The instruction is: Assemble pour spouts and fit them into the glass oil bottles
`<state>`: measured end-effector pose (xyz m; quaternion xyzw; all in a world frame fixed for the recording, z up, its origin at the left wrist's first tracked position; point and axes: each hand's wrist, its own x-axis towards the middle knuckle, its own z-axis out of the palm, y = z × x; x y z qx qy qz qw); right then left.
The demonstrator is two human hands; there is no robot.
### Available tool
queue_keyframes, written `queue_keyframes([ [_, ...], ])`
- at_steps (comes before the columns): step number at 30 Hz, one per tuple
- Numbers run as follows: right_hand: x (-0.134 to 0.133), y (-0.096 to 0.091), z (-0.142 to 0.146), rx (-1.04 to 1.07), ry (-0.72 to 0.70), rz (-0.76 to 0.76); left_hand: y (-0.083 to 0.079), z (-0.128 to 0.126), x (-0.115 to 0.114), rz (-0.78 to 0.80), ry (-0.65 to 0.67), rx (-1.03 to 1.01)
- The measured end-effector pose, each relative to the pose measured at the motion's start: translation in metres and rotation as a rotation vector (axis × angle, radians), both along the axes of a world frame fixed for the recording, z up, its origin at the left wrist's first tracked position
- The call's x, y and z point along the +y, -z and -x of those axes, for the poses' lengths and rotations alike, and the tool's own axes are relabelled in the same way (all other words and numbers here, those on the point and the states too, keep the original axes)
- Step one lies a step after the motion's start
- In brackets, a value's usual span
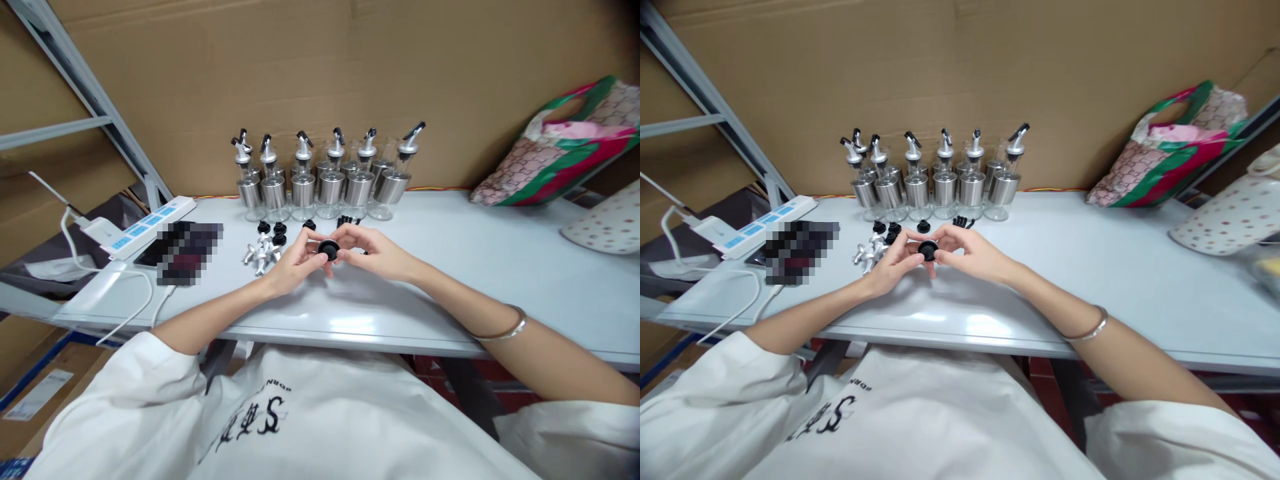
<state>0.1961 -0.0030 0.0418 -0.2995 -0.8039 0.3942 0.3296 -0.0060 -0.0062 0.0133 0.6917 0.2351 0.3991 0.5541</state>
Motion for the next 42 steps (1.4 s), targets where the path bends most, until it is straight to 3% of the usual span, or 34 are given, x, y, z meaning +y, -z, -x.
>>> queue_keyframes([
  [13,0.0002,0.0006,-0.0009,-0.063,0.007,-0.079,0.0039,-0.0016,-0.0001,0.010,0.015,-0.017],
  [29,-0.0013,-0.0011,-0.0001,-0.152,-0.024,-0.087,0.0062,-0.0044,-0.0023,0.047,-0.072,0.044],
  [42,-0.0058,-0.0016,0.0022,-0.257,0.016,-0.091,0.0019,-0.0039,-0.0066,-0.142,-0.169,0.220],
])
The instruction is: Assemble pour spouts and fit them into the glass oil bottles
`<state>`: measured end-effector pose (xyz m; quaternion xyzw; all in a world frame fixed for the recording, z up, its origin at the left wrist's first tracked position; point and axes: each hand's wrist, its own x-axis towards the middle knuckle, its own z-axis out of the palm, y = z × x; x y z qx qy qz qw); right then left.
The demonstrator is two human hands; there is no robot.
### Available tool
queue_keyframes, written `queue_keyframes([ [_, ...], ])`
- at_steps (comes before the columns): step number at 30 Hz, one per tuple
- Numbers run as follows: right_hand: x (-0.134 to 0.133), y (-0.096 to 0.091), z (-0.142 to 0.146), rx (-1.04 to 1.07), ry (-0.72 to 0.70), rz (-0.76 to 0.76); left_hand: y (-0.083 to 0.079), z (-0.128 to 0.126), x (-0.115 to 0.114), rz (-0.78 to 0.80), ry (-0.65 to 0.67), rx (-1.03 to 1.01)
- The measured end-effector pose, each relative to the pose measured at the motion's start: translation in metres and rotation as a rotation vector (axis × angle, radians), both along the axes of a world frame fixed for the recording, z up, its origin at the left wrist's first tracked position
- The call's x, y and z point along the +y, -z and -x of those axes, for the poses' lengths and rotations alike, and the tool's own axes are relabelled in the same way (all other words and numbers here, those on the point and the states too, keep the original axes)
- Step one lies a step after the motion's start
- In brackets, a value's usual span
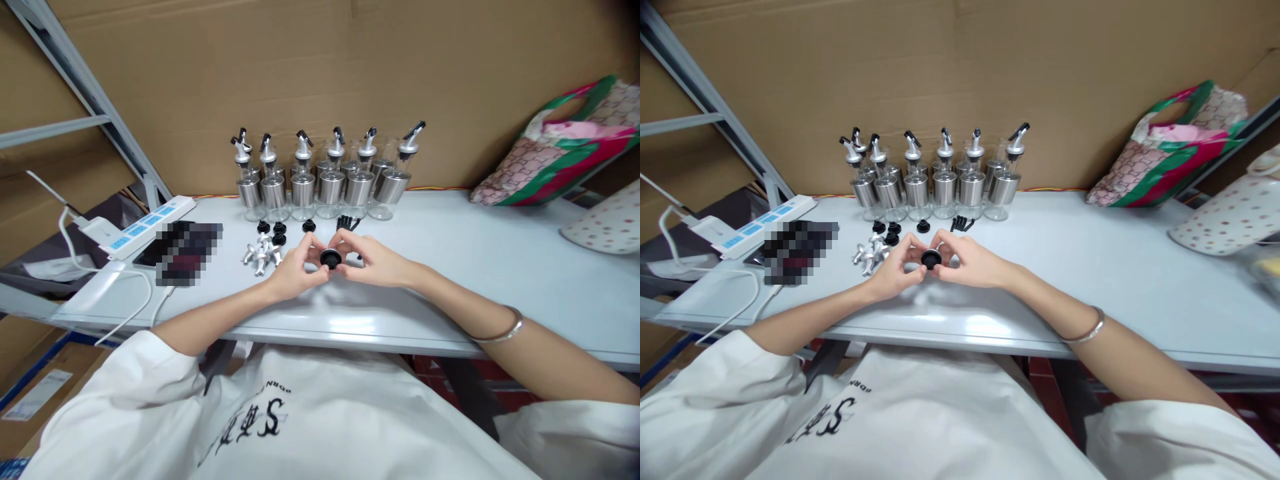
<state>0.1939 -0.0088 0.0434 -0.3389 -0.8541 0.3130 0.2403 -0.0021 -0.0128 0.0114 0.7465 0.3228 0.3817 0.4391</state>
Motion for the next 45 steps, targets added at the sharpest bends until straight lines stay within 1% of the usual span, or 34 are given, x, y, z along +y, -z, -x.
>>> queue_keyframes([
  [8,-0.0010,0.0025,0.0032,0.006,0.006,-0.016,0.0000,-0.0004,-0.0001,-0.042,-0.026,0.064],
  [14,-0.0014,0.0055,0.0048,-0.016,0.032,-0.094,-0.0042,-0.0005,-0.0032,0.029,-0.020,0.096],
  [18,-0.0014,0.0041,0.0044,-0.031,0.029,-0.139,-0.0028,-0.0003,-0.0029,0.026,-0.011,0.110],
  [21,-0.0013,0.0045,0.0037,-0.038,0.034,-0.169,-0.0007,-0.0001,-0.0016,0.004,-0.014,0.130],
  [25,-0.0016,0.0058,0.0033,-0.051,0.044,-0.197,0.0004,0.0000,-0.0009,-0.062,-0.037,0.169],
  [35,-0.0045,0.0024,0.0044,-0.071,0.037,-0.237,-0.0051,-0.0020,-0.0045,-0.131,-0.063,0.227],
  [45,-0.0074,0.0008,0.0060,-0.086,0.016,-0.341,-0.0084,-0.0005,-0.0059,-0.172,-0.088,0.292],
])
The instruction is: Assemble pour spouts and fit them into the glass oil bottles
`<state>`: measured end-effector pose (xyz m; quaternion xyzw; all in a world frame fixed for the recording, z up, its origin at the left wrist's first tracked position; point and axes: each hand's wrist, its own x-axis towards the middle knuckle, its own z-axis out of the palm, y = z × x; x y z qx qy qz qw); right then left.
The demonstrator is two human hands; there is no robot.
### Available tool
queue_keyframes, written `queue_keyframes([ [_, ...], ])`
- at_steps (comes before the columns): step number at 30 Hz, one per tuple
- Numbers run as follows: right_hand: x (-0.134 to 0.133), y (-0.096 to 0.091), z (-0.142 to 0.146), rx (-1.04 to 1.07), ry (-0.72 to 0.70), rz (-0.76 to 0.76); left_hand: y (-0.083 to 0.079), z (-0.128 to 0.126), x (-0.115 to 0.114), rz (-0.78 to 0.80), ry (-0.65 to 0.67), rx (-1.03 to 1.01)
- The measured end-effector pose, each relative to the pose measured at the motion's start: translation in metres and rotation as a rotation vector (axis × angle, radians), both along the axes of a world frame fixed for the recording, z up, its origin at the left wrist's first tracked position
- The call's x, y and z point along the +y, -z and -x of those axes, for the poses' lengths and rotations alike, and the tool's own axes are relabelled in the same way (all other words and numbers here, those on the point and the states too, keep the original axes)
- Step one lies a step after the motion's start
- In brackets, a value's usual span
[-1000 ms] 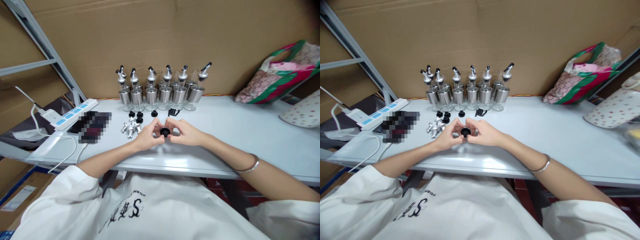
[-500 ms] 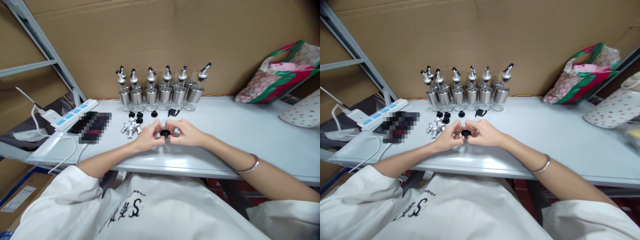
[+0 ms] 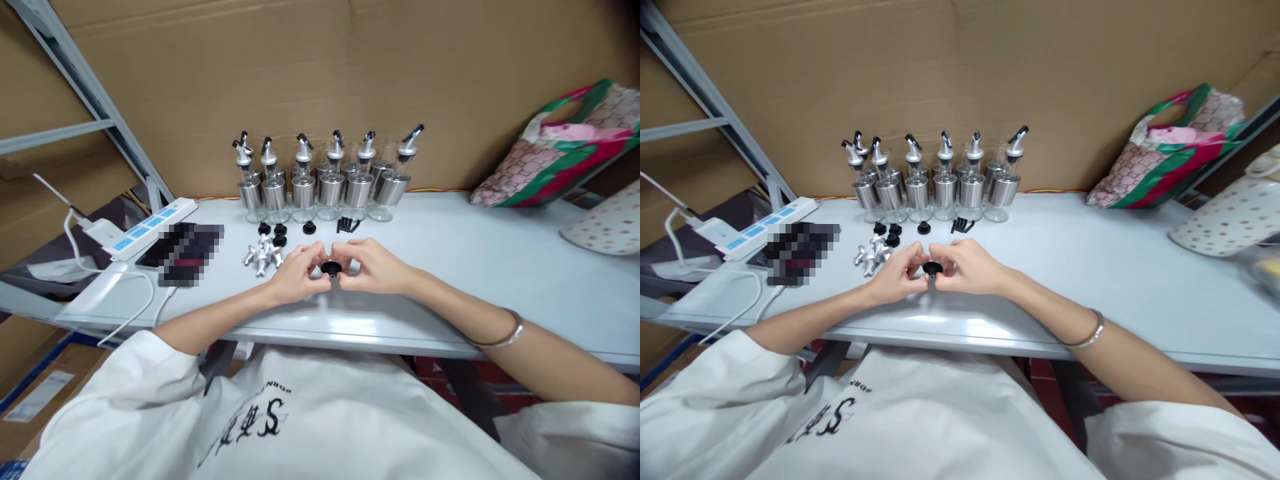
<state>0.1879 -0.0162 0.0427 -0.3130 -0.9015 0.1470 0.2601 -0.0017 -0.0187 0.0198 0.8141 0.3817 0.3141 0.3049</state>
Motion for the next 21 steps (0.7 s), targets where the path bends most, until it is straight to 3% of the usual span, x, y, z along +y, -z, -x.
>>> queue_keyframes([
  [6,0.001,0.002,0.000,0.017,0.019,-0.051,0.003,-0.001,0.001,-0.007,-0.037,-0.037],
  [11,0.004,0.003,-0.002,0.095,0.064,-0.049,0.009,-0.003,0.006,0.011,-0.006,-0.270],
  [14,0.006,0.002,-0.004,0.214,0.101,-0.011,0.011,-0.002,0.009,-0.040,-0.059,-0.369],
  [21,0.009,0.002,-0.007,0.260,0.106,-0.090,0.013,-0.001,0.010,-0.057,-0.082,-0.368],
])
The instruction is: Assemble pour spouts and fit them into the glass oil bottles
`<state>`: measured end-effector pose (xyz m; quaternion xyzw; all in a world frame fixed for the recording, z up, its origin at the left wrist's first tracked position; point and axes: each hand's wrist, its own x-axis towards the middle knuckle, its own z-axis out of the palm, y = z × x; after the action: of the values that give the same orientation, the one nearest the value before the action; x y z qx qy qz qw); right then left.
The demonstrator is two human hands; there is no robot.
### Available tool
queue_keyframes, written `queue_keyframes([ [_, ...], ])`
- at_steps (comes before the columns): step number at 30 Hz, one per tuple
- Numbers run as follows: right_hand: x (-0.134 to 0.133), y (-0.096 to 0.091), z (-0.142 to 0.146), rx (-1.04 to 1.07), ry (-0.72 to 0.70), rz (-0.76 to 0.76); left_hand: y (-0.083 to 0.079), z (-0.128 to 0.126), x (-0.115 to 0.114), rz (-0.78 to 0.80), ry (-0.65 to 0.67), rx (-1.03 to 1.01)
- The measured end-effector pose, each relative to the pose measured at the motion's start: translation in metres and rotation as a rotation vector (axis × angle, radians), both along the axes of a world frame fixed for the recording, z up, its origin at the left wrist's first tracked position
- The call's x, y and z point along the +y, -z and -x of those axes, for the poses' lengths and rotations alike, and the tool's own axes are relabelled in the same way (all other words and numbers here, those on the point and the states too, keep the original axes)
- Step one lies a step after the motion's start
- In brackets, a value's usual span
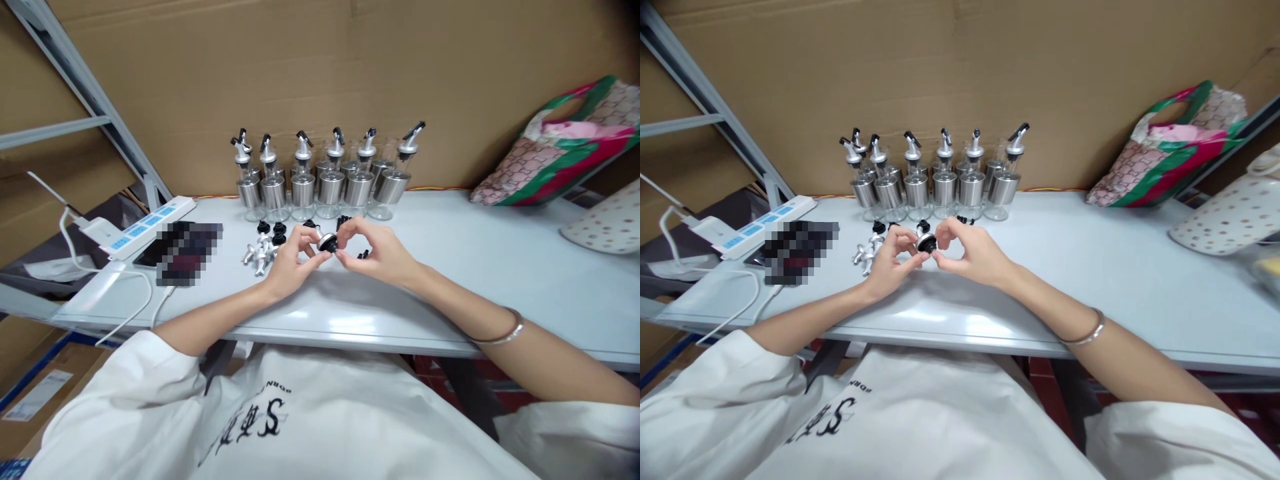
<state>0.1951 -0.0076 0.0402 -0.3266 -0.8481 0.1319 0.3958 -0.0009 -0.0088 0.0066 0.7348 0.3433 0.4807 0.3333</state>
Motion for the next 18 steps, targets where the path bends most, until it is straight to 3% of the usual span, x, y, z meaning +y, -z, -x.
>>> queue_keyframes([
  [7,-0.002,-0.001,0.003,0.023,0.044,0.000,-0.003,0.000,0.001,0.065,0.014,-0.026],
  [18,-0.003,-0.006,0.002,0.120,0.043,0.011,-0.006,0.005,0.010,-0.124,-0.090,0.124],
])
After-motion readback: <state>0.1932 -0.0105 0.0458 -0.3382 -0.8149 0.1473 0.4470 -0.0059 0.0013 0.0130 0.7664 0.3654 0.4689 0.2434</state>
